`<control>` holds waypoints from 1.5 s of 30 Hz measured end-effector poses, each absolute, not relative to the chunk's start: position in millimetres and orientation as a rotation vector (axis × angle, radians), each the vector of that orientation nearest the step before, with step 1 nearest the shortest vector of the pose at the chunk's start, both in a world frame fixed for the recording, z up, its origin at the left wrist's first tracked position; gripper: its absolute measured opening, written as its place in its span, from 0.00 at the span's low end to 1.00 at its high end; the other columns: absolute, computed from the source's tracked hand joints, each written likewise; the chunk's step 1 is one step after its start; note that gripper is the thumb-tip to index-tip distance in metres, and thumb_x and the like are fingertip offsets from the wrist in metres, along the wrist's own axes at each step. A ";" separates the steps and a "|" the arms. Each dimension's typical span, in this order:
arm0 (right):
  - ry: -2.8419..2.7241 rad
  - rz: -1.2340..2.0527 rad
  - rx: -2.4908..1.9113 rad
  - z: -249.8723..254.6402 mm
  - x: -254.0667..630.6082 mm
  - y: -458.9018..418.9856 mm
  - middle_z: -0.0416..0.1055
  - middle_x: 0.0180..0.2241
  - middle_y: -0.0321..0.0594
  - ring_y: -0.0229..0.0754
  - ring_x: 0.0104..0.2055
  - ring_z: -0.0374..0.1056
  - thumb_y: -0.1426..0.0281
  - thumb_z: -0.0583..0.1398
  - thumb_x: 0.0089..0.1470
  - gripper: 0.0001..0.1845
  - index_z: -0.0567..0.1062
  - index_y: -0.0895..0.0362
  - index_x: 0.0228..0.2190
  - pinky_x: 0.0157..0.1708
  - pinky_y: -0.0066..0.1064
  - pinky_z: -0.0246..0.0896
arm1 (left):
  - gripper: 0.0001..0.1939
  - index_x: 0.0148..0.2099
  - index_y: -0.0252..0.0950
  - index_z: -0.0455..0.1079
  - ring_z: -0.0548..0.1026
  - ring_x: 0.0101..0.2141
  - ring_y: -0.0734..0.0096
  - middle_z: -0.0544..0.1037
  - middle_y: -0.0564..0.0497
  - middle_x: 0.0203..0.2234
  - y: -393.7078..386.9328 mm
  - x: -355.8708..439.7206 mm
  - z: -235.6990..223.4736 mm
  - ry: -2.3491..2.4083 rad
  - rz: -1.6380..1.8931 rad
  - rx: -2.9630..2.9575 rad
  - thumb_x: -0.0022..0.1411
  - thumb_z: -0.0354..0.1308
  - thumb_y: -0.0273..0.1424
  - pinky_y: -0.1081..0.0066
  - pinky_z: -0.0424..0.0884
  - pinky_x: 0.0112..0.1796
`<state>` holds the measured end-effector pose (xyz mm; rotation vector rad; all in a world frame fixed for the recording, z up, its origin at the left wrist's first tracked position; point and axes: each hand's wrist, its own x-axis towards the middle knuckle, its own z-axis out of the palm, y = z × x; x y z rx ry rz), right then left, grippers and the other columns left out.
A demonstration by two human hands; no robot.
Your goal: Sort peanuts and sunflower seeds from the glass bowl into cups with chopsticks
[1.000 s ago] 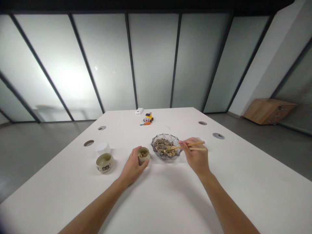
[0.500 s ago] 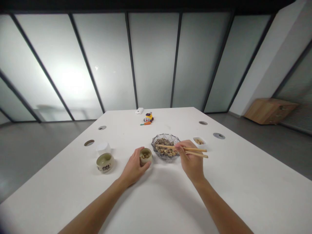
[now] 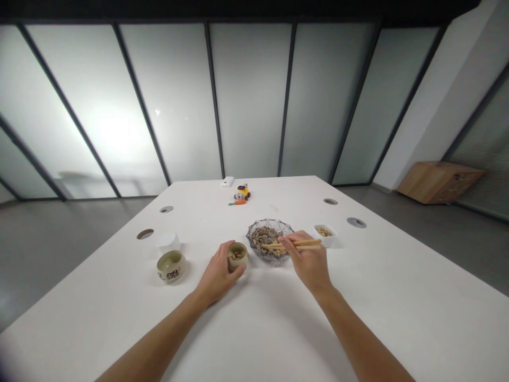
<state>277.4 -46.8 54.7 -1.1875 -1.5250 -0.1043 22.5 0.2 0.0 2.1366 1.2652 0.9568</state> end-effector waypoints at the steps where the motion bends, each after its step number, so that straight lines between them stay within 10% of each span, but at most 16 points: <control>1: -1.531 -0.098 -1.183 54.7 277.5 -47.0 0.77 0.25 0.38 0.44 0.27 0.72 0.52 0.62 0.65 0.21 0.80 0.51 0.26 0.28 0.35 0.65 | 0.30 0.64 0.41 0.62 0.73 0.58 0.51 0.73 0.42 0.58 0.1 22.5 0.2 1.265 0.953 2.138 0.61 0.64 0.34 0.52 0.67 0.60; 18: -1.438 -0.154 -0.934 59.5 261.4 -59.6 0.78 0.30 0.37 0.42 0.32 0.74 0.66 0.64 0.66 0.10 0.81 0.52 0.31 0.34 0.33 0.69 | 0.31 0.65 0.40 0.60 0.71 0.60 0.52 0.71 0.42 0.60 -1.6 22.3 1.1 1.273 0.916 2.144 0.63 0.63 0.35 0.53 0.64 0.62; 45: -1.631 0.042 -1.095 42.2 279.2 -41.4 0.77 0.31 0.38 0.42 0.31 0.75 0.56 0.63 0.66 0.15 0.82 0.51 0.31 0.32 0.33 0.71 | 0.31 0.64 0.40 0.61 0.73 0.57 0.52 0.72 0.42 0.58 -0.5 22.9 0.4 1.262 0.939 2.137 0.61 0.63 0.35 0.53 0.67 0.60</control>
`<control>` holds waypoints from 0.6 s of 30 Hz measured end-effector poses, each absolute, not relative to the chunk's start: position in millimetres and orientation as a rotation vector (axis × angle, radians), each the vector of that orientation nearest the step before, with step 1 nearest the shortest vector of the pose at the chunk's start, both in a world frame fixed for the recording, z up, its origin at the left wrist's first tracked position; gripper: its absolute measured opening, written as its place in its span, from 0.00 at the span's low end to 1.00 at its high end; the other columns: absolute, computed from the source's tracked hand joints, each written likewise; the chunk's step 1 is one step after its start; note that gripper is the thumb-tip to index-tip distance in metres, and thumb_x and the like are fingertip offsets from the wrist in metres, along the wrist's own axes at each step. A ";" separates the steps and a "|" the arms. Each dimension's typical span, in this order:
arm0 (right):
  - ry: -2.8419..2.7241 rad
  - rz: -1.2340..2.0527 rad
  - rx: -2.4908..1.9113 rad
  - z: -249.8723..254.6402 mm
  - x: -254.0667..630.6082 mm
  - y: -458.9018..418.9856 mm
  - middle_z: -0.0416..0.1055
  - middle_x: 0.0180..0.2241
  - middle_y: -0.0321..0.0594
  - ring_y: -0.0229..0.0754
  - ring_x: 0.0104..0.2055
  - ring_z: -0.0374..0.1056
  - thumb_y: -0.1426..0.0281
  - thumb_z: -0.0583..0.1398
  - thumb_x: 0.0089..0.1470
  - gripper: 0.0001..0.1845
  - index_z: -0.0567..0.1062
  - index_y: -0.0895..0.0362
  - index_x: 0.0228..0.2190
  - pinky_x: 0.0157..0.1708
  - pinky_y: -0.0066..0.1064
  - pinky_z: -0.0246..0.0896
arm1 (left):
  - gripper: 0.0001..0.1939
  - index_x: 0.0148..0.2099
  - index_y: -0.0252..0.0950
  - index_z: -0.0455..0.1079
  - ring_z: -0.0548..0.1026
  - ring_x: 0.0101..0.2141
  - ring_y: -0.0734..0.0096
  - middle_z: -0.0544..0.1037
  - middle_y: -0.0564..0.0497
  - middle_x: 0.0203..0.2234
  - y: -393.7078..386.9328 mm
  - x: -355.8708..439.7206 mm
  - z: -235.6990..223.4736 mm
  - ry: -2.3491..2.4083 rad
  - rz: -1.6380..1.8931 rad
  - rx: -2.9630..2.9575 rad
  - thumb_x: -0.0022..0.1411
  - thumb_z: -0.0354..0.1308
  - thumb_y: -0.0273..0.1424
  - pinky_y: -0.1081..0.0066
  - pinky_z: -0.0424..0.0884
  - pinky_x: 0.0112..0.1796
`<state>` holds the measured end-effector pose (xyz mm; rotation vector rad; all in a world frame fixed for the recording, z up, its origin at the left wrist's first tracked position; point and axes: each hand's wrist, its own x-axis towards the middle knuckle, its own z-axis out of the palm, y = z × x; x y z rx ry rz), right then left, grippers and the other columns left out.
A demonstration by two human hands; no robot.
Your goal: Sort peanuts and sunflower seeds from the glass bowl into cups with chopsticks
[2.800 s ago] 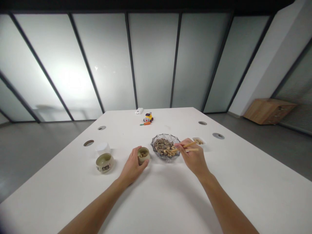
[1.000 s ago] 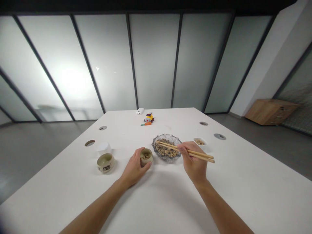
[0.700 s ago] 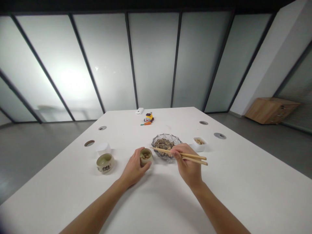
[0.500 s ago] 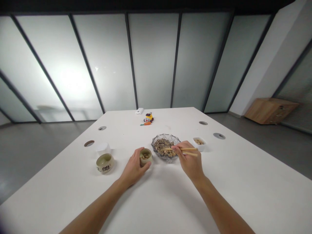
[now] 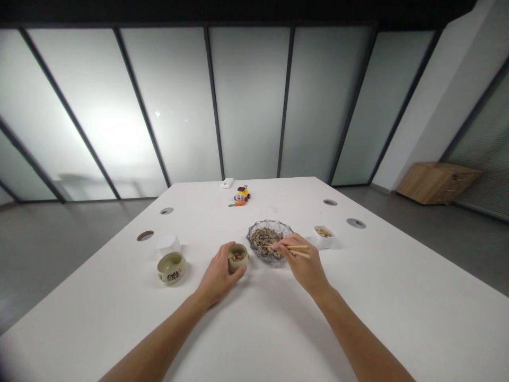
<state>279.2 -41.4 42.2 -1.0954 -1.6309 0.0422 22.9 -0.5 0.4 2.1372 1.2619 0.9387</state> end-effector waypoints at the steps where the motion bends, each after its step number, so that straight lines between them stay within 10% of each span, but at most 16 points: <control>1: -1.628 0.024 -1.092 42.6 279.7 -41.1 0.77 0.30 0.39 0.42 0.31 0.75 0.56 0.63 0.66 0.16 0.82 0.51 0.31 0.32 0.33 0.71 | 0.31 0.64 0.40 0.61 0.72 0.58 0.52 0.72 0.42 0.59 -0.7 23.0 0.9 1.264 0.940 2.135 0.61 0.63 0.35 0.53 0.67 0.60; 18: -1.660 0.089 -1.058 40.3 278.1 -41.0 0.80 0.32 0.42 0.44 0.34 0.77 0.56 0.62 0.67 0.17 0.84 0.52 0.33 0.35 0.35 0.74 | 0.30 0.64 0.41 0.60 0.72 0.57 0.53 0.72 0.43 0.58 1.1 21.6 -2.6 1.235 0.953 2.137 0.62 0.63 0.34 0.54 0.66 0.60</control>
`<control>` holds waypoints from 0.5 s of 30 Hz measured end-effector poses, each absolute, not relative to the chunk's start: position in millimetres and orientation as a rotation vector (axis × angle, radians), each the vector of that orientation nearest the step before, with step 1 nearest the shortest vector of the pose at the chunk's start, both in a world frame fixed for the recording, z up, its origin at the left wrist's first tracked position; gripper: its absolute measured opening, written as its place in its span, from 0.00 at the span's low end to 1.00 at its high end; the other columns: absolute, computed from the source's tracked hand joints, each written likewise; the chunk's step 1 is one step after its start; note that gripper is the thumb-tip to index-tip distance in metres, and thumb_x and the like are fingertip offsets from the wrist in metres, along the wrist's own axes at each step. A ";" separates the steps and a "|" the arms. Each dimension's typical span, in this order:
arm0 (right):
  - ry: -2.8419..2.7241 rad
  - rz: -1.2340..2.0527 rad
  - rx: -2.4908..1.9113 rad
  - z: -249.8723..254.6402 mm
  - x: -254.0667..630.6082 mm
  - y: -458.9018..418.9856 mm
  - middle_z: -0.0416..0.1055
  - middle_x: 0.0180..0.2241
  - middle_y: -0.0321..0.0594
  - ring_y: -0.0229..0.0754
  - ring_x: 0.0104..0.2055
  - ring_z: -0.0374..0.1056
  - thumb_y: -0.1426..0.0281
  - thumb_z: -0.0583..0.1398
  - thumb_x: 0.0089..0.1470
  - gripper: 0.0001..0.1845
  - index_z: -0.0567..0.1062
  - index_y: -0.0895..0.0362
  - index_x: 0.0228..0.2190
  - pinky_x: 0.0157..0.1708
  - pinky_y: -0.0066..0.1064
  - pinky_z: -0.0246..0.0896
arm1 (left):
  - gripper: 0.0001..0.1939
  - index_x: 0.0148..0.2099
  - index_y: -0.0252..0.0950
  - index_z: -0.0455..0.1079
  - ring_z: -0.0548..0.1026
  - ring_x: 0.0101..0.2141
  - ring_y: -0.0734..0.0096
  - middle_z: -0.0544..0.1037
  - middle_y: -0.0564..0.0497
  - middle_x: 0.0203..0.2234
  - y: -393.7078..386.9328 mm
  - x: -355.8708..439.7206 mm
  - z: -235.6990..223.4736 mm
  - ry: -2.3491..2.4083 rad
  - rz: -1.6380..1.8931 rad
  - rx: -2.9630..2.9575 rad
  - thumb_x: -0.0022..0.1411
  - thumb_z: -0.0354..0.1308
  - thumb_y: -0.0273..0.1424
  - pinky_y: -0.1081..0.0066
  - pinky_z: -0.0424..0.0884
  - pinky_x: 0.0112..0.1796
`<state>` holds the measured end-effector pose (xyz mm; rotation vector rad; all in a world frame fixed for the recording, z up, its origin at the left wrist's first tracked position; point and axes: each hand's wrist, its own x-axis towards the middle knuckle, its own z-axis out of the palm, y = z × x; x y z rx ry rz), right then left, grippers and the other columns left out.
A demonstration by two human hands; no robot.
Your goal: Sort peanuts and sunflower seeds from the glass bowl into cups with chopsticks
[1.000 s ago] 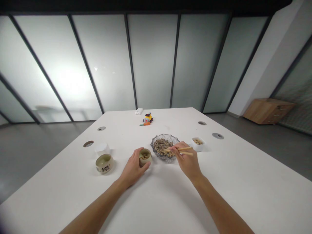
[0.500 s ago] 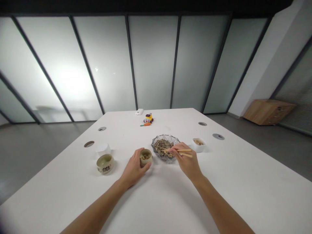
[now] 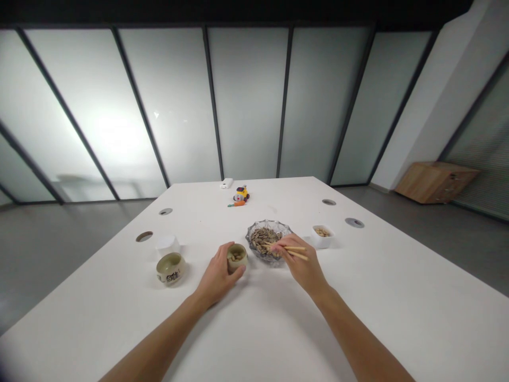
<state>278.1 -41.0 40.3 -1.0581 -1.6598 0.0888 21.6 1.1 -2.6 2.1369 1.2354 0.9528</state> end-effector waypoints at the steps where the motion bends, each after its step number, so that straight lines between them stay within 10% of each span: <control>1: -1.656 0.092 -1.061 40.2 278.3 -41.1 0.80 0.32 0.42 0.44 0.34 0.77 0.56 0.62 0.67 0.17 0.84 0.52 0.33 0.34 0.34 0.74 | 0.30 0.64 0.41 0.61 0.72 0.57 0.53 0.72 0.43 0.58 1.0 21.5 -2.6 1.235 0.953 2.139 0.62 0.63 0.34 0.54 0.66 0.61; 15: -1.508 -0.121 -1.097 48.9 283.2 -45.1 0.80 0.30 0.41 0.45 0.32 0.76 0.57 0.63 0.66 0.16 0.83 0.51 0.31 0.33 0.37 0.72 | 0.30 0.64 0.41 0.61 0.73 0.57 0.52 0.72 0.42 0.59 -1.2 22.3 2.1 1.263 0.925 2.136 0.62 0.63 0.33 0.53 0.67 0.59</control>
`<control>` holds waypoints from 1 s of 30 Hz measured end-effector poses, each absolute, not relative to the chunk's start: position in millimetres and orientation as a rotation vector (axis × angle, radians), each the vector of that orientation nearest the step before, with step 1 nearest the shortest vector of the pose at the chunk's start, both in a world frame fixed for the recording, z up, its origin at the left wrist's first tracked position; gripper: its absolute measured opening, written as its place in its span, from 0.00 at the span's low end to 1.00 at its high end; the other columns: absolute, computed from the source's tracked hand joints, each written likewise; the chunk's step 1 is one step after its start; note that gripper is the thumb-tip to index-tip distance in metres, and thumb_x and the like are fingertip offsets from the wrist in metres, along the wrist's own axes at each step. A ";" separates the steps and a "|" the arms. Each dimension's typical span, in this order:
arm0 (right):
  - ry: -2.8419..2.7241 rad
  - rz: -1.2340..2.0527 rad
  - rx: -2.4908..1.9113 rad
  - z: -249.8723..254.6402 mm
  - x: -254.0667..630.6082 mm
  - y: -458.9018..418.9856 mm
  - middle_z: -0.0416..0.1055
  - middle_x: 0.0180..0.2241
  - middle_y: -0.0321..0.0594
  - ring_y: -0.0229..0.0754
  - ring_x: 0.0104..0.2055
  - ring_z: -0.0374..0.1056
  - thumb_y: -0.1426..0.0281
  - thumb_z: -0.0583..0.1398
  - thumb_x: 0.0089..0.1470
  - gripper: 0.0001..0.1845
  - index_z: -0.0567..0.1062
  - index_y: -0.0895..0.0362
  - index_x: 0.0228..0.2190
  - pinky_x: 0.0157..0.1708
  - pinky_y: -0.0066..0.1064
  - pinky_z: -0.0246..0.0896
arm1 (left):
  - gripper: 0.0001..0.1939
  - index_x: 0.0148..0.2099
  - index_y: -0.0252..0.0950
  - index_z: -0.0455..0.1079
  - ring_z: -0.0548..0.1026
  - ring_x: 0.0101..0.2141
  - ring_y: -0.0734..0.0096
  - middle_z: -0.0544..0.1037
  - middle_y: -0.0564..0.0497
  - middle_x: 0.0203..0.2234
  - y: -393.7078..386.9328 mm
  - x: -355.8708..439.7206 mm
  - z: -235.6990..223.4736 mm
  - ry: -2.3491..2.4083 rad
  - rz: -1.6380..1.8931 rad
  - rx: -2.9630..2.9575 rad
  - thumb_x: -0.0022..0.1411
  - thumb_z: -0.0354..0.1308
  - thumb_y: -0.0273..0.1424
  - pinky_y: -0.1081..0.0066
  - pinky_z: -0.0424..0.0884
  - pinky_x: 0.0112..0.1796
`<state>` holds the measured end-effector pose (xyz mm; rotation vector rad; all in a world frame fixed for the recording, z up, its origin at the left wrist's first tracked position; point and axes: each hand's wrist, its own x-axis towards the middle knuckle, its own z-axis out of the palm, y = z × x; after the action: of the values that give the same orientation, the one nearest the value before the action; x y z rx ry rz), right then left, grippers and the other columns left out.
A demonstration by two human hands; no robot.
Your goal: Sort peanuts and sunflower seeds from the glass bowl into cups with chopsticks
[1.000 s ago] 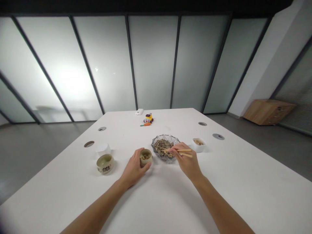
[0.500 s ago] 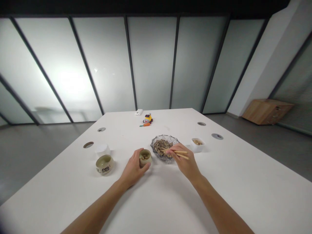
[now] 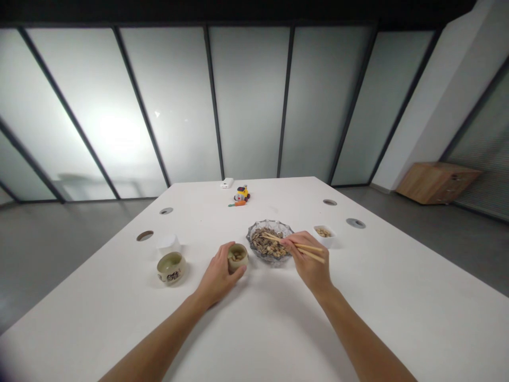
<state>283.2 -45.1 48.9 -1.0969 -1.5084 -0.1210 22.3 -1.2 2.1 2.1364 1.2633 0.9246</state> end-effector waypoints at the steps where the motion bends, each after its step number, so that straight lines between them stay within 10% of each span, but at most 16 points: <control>1: -1.479 -0.124 -1.087 50.0 281.7 -46.4 0.80 0.30 0.41 0.46 0.33 0.76 0.57 0.63 0.66 0.16 0.84 0.51 0.31 0.34 0.38 0.73 | 0.29 0.64 0.41 0.61 0.73 0.57 0.52 0.72 0.42 0.59 -1.3 22.3 2.4 1.270 0.920 2.138 0.62 0.63 0.34 0.53 0.67 0.59; 30: -1.555 -0.102 -1.140 33.6 279.9 -34.4 0.80 0.35 0.43 0.46 0.36 0.77 0.56 0.60 0.68 0.18 0.83 0.53 0.34 0.38 0.37 0.74 | 0.30 0.64 0.41 0.61 0.73 0.56 0.53 0.73 0.43 0.58 0.2 21.7 -0.2 1.246 0.957 2.136 0.62 0.64 0.34 0.54 0.68 0.59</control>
<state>279.9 -34.4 33.6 -1.1404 -1.5549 -0.1023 21.7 0.2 -0.2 2.1358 1.2459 0.9566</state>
